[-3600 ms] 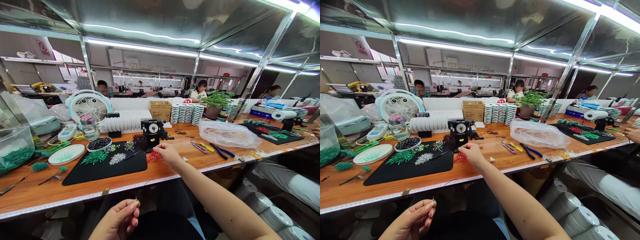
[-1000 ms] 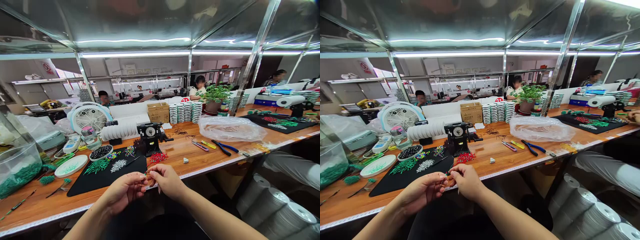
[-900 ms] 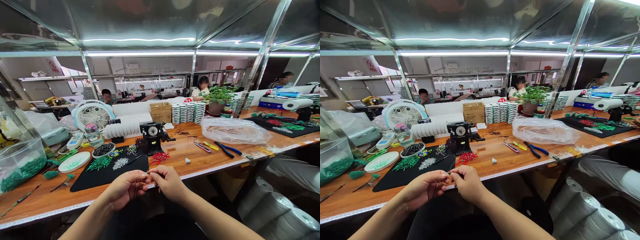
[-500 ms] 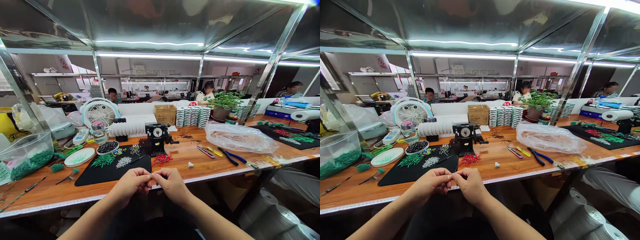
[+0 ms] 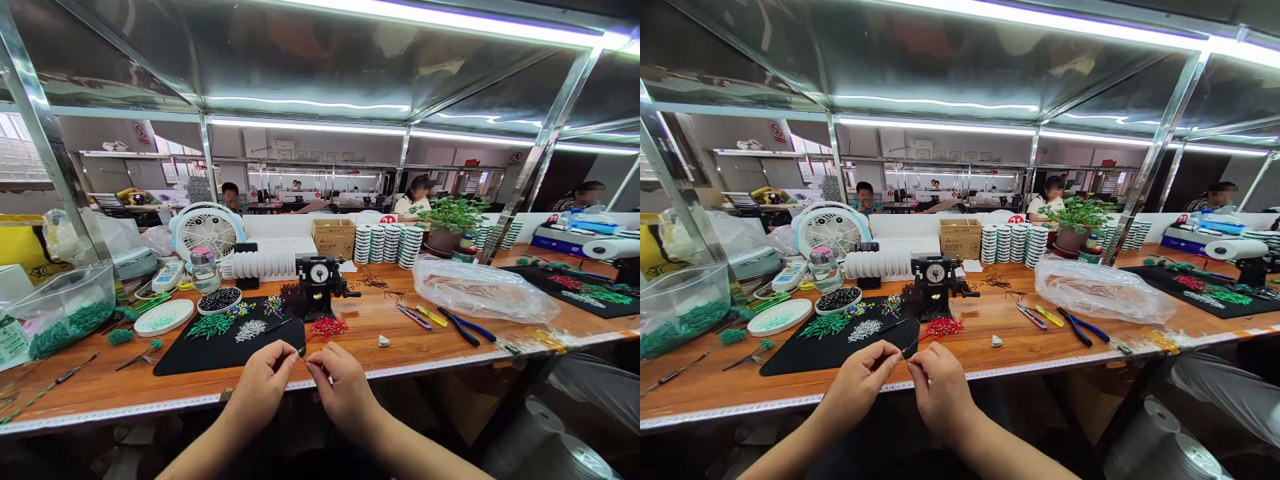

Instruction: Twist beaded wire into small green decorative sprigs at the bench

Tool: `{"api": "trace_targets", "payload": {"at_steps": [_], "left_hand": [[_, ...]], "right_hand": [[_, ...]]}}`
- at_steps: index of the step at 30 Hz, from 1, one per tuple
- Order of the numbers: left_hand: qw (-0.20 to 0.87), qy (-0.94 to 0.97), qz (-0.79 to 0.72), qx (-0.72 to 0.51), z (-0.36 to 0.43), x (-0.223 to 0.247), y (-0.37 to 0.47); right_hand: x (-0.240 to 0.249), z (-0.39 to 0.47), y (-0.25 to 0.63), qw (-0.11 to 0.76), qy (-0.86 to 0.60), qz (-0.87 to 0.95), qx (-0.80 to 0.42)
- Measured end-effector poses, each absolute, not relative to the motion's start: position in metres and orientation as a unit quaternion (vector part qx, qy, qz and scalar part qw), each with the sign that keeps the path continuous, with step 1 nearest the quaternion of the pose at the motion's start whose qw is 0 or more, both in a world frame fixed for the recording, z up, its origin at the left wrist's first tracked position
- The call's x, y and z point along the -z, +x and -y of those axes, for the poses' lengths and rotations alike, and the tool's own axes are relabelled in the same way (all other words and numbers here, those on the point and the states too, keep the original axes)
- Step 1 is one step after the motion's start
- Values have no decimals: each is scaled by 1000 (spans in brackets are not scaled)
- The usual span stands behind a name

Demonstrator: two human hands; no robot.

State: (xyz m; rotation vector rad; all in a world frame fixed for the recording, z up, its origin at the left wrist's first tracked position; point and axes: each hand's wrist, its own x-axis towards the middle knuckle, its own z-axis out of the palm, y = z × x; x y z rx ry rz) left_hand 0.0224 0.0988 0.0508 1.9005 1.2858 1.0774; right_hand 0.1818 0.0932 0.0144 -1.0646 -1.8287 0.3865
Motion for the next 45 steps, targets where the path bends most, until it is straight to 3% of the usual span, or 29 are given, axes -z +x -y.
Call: {"api": "trace_targets", "payload": {"at_steps": [3,6,8,13,15,20,26,32,34,37,39,41,45], "left_hand": [[306,742,-474,-361,-104,-58,19],[294,766,-457,-342,-107,-56,19],[246,794,-439,-340,-110,-51,19],[12,903,-311,-297,-127,-36,11],[-10,917,-279,-285,-134,-33,7],[229,862,-284,-352,-142,-36,9],[384,718,-397,-424,-128,-42,17],[531,582,-432,-439,-119,-44,18],[541,570,-429,-445,-119,-45,18],[533,573,-432,-449,-122,-47,15],[495,615,-424,-444,-122,-49,11],[389,710,-397,-431,-121,-49,8],[110,855,-333,-381,-122,-40,5]], "right_hand": [[-23,-98,190,391,-344,851,69],[-33,-107,192,308,-314,892,106],[-39,-113,191,292,-344,891,49],[-56,-134,188,328,-435,817,-189],[-63,-146,187,311,-437,810,-235],[-71,-168,189,281,-423,806,-306],[-62,-135,193,452,-471,734,-188],[-26,-105,166,440,-466,647,-413],[-17,-103,162,469,-464,672,-337],[-16,-102,170,475,-420,769,-75],[-23,-103,178,437,-345,829,54],[-34,-107,183,395,-291,867,88],[-53,-130,177,382,-373,845,-43]]}}
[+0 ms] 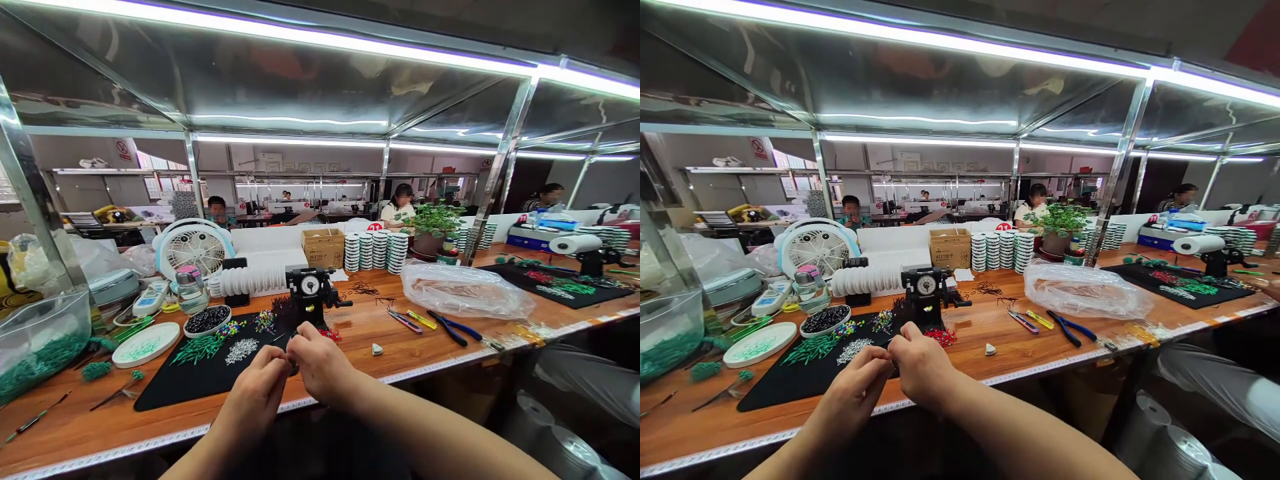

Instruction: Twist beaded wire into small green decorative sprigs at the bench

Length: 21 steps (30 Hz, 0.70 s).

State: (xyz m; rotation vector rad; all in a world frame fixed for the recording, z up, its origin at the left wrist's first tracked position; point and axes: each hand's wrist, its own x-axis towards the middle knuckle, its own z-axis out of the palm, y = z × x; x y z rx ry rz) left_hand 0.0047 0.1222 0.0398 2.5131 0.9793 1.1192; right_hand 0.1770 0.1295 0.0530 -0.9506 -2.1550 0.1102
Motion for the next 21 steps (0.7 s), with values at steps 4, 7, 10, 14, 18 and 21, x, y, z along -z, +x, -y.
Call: {"api": "trace_targets", "payload": {"at_steps": [4,7,10,14,18,21], "left_hand": [[-55,897,-274,-344,-132,-31,4],[-9,894,-276,-354,-136,-33,6],[217,795,-389,-412,-134,-37,7],[532,552,-449,-459,-128,-41,10],[570,516,-428,-475,-126,-44,11],[516,574,-434,-465,-124,-47,8]], "right_hand": [[-60,-160,167,386,-456,783,-173],[-58,-165,169,387,-470,772,-181],[-54,-148,172,455,-493,730,-132],[-42,-120,165,475,-495,688,-236],[-23,-108,154,474,-452,693,-301],[-19,-106,157,481,-400,775,-89]]}}
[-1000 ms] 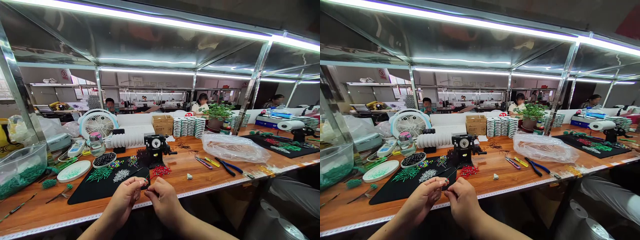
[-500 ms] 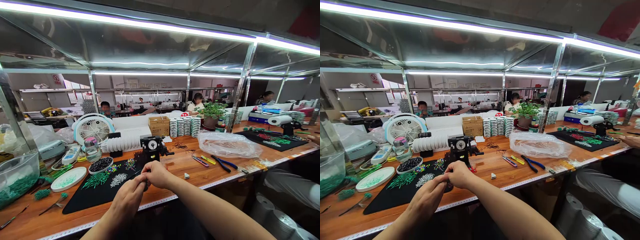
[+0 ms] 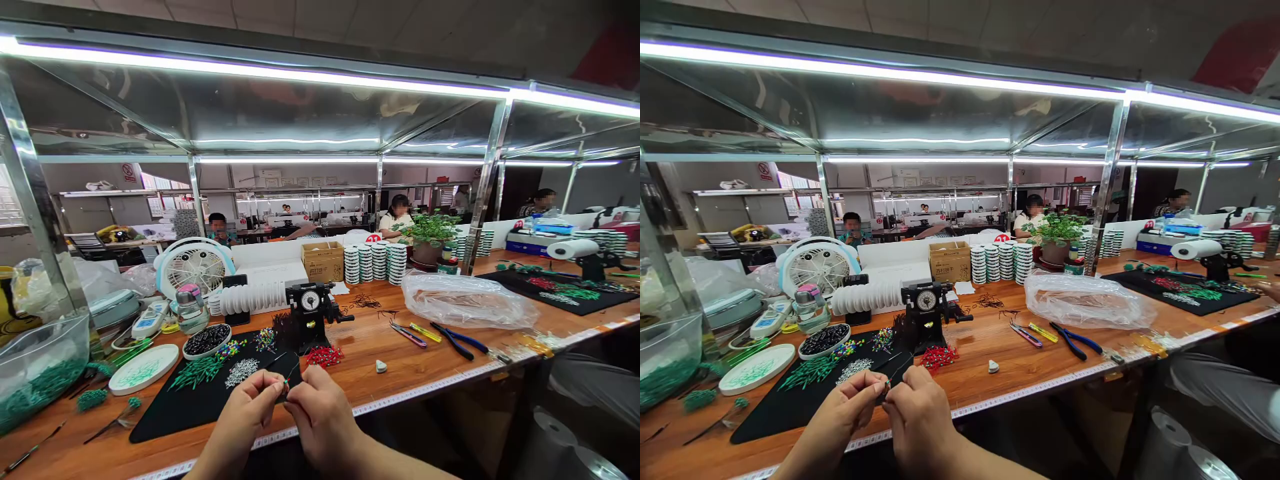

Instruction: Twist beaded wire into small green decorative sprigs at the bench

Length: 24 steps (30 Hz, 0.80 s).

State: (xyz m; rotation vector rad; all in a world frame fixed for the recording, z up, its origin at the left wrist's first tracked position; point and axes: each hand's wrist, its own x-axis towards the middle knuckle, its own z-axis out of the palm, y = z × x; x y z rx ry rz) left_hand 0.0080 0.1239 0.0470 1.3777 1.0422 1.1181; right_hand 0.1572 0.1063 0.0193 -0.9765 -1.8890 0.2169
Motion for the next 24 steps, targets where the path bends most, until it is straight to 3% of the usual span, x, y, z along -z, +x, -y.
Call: {"api": "trace_targets", "payload": {"at_steps": [3,6,10,12,16,18,22,24], "left_hand": [[343,727,-402,-438,-122,-47,2],[170,821,-369,-400,-123,-41,-2],[97,861,-326,-379,-129,-34,0],[151,846,-325,-395,-130,-36,3],[449,629,-426,-471,-128,-44,6],[536,538,-446,-474,-127,-46,6],[568,507,-439,-477,-124,-44,7],[566,511,-438,-476,-123,-43,6]], "right_hand": [[-30,-114,164,433,-348,832,2],[-47,-134,164,418,-395,812,-93],[-56,-160,161,410,-435,783,-173],[-55,-164,163,415,-444,774,-178],[-52,-151,169,485,-461,729,-142],[-49,-140,167,503,-464,711,-162],[-34,-121,153,436,-460,678,-373],[-25,-115,148,438,-449,681,-378]]}}
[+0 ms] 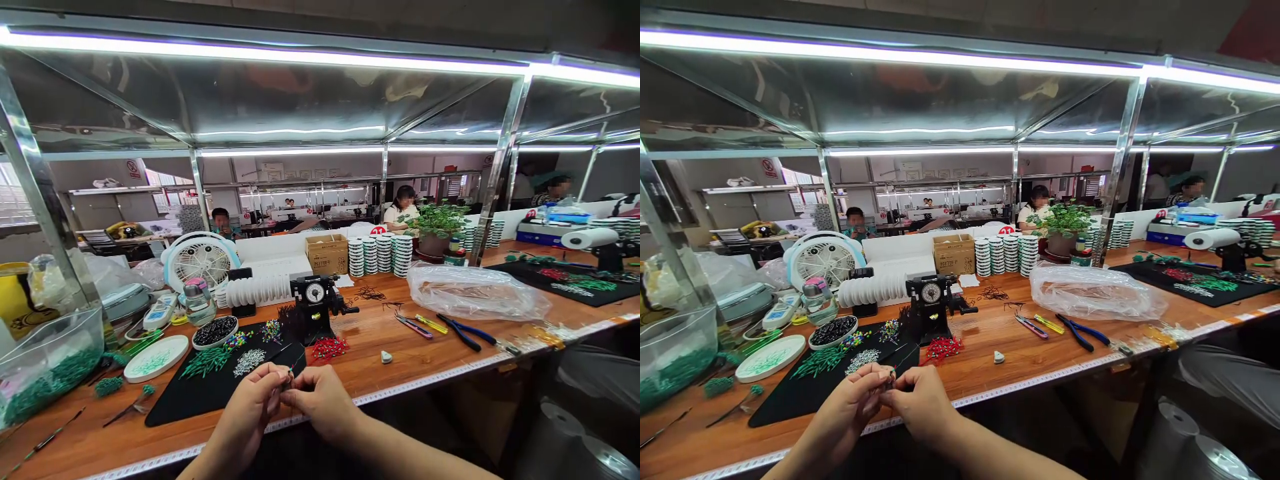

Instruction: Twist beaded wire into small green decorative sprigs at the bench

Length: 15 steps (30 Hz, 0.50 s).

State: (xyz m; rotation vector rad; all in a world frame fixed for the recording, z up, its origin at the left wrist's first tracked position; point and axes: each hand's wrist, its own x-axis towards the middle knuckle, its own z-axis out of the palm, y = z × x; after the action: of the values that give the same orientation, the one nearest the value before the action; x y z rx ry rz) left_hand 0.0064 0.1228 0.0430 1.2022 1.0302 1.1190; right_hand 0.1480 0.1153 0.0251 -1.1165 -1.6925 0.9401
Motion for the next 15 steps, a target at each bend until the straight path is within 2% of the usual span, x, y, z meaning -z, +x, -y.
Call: {"api": "trace_targets", "payload": {"at_steps": [1,4,6,7,10,13,15], "left_hand": [[560,519,-439,-474,-123,-43,6],[511,572,-440,-467,-122,-45,1],[407,667,-427,-454,-121,-46,-2],[342,717,-415,-444,-121,-46,-4],[195,806,-380,-411,-121,-45,-4],[122,835,-365,-394,-125,-39,-2],[91,850,-350,-384,-128,-36,0]], "right_hand": [[-22,-113,148,449,-445,703,-326],[-22,-110,156,440,-401,801,-65],[-29,-112,164,410,-347,842,54],[-34,-114,167,397,-326,854,75],[-47,-127,170,383,-336,860,8],[-52,-146,165,400,-406,813,-117],[-52,-160,162,401,-426,795,-160]]}}
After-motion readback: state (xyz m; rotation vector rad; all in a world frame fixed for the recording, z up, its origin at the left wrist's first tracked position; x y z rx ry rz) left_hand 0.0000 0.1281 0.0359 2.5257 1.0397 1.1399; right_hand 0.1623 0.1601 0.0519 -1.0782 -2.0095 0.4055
